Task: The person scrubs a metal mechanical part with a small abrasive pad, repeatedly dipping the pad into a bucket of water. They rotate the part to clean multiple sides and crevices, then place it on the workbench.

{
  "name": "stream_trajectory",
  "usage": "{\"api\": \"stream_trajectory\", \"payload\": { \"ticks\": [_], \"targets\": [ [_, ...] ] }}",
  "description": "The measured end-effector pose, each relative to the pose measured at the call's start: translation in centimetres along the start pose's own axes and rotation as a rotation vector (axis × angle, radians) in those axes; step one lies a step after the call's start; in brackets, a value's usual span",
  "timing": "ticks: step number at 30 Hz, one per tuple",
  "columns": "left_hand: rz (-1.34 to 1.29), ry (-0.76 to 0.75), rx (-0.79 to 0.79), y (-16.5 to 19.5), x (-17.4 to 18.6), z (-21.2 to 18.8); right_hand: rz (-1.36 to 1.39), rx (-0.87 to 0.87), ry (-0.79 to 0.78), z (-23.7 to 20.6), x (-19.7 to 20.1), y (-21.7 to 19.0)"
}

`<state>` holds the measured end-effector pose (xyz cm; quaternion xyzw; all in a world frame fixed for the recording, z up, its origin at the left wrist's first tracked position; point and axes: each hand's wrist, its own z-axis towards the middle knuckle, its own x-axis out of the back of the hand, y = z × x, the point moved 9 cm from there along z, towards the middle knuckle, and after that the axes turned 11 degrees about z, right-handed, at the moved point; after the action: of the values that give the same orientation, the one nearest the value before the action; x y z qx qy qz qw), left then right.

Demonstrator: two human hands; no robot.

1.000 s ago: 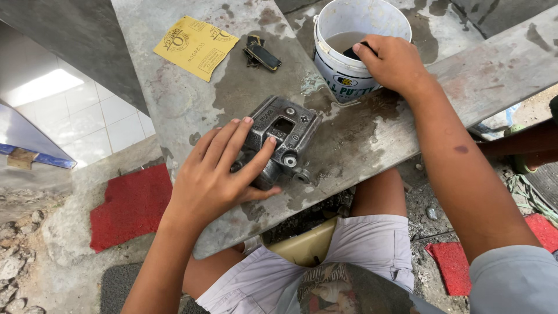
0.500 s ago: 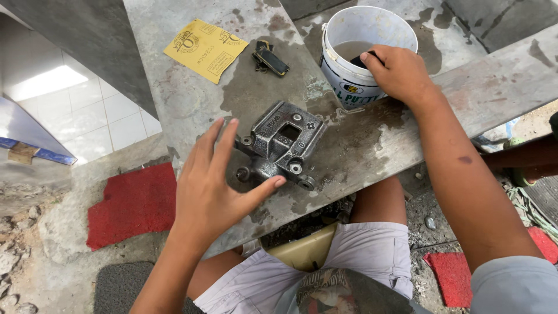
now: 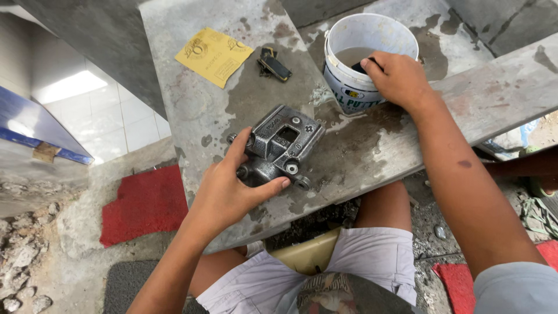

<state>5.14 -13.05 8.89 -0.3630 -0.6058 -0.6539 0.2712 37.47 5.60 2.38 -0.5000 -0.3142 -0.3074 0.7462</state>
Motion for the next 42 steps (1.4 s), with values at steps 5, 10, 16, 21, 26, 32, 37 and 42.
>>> {"api": "stream_trajectory", "payload": {
  "ticks": [5,10,16,21,26,32,37,42],
  "targets": [
    [0.089,-0.005,-0.045,1.2,-0.4,-0.7,0.005,0.021,0.011,-0.3,0.3,-0.2],
    [0.281,0.147,-0.288,3.9,-1.0,-3.0,0.015,0.069,0.022,-0.6,0.5,0.0],
    [0.326,0.246,-0.389,3.7,-1.8,-4.2,-0.005,0.052,0.024,-0.7,0.3,0.5],
    [0.262,0.313,-0.403,3.0,-1.8,-4.5,0.015,0.056,0.031,-0.7,0.3,0.3],
    [0.139,0.303,-0.305,1.9,-2.0,-4.7,0.009,0.081,0.026,-0.8,0.1,0.0],
    [-0.169,0.249,-0.064,-0.6,-2.7,-4.9,0.008,0.055,0.018,-0.7,-0.1,0.3],
    [-0.721,0.269,-0.063,-0.5,-3.9,-4.7,-0.022,0.059,0.013,-0.7,-0.1,0.1],
    [-1.042,0.348,0.121,-1.9,-4.8,-3.8,0.042,0.042,0.011,-1.0,0.2,-0.3]
  ]
}}
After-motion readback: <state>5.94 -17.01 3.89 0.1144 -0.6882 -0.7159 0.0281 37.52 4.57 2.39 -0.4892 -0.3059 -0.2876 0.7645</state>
